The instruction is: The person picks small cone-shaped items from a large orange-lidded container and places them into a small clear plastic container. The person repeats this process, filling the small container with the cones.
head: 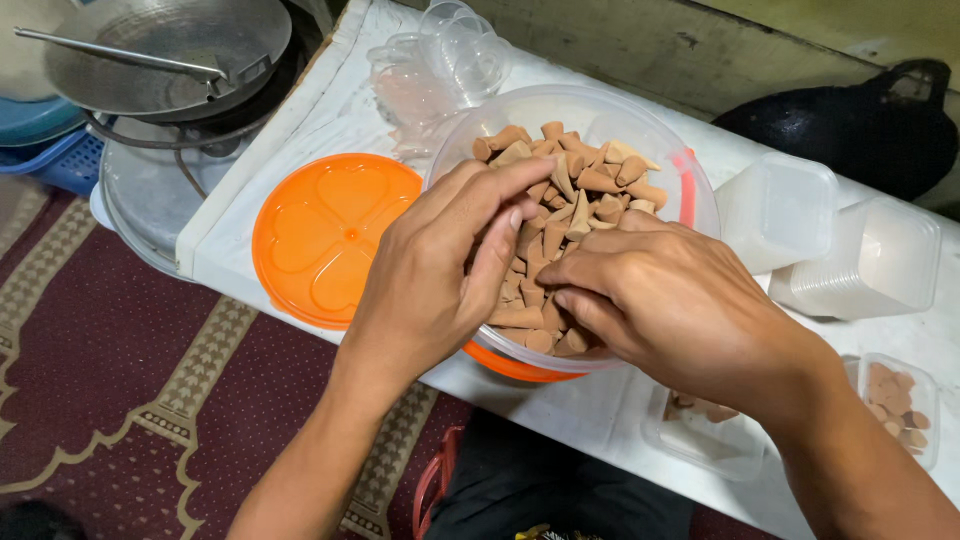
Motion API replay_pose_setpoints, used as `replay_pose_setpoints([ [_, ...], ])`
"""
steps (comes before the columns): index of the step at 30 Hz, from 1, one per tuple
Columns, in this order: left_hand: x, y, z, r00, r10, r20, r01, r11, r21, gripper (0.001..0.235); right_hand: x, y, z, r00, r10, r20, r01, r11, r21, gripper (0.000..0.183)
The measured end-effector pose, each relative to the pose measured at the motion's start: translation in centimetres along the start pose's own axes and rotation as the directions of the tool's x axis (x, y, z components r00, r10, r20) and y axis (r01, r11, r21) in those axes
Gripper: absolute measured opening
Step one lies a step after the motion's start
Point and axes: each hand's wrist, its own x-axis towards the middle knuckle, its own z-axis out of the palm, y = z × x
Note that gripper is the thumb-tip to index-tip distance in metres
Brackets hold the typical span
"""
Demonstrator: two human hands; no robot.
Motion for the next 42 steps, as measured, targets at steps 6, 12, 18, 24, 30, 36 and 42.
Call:
replay_pose_setpoints([
  [6, -0.2, -0.4, 0.2, 1.000, -0.001, -0.007, 0.001, 0.999, -0.034, 0.031, 1.2, -0.9, -0.3, 0.983, 0.134, 0.129, -0.108, 0.976, -0.191, 0.017],
  [12, -0.4, -0.7, 0.5, 1.000, 0.003, 0.004, -0.003, 1.000, -0.025, 0.032, 1.3, -0.8, 0.3, 0.980, 0.154, 0.126, -0.125, 0.968, -0.217, 0.012],
  [18, -0.5, -0.7, 0.2, 1.000, 0.027, 0.006, -0.026, 0.999, -0.026, 0.032, 0.6, 0.2, -1.3, 0.995, 0.096, -0.036, -0.089, 0.981, 0.172, 0.009],
  [24, -0.1, 0.3, 0.1, 0.998, 0.039, 0.047, -0.042, 0.997, 0.063, 0.025, -0.9, 1.4, -1.3, 0.946, 0.297, -0.127, -0.197, 0.842, 0.503, 0.019],
  [30, -0.6, 3.1, 1.1, 0.991, 0.054, 0.123, -0.072, 0.987, 0.145, 0.026, -4.1, 2.2, -0.8, 0.936, 0.288, -0.200, -0.004, 0.578, 0.816, 0.019],
  [36, 0.1, 6.2, 2.7, 0.953, 0.091, 0.290, -0.089, 0.996, -0.020, 0.032, -8.6, 3.8, 0.5, 0.884, 0.417, -0.211, 0.042, 0.379, 0.925, 0.019],
  [42, 0.5, 8.4, 6.9, 0.918, 0.153, 0.366, -0.139, 0.988, -0.064, 0.039, -12.4, 6.5, 3.7, 0.795, 0.561, -0.233, 0.043, 0.330, 0.943, 0.019],
])
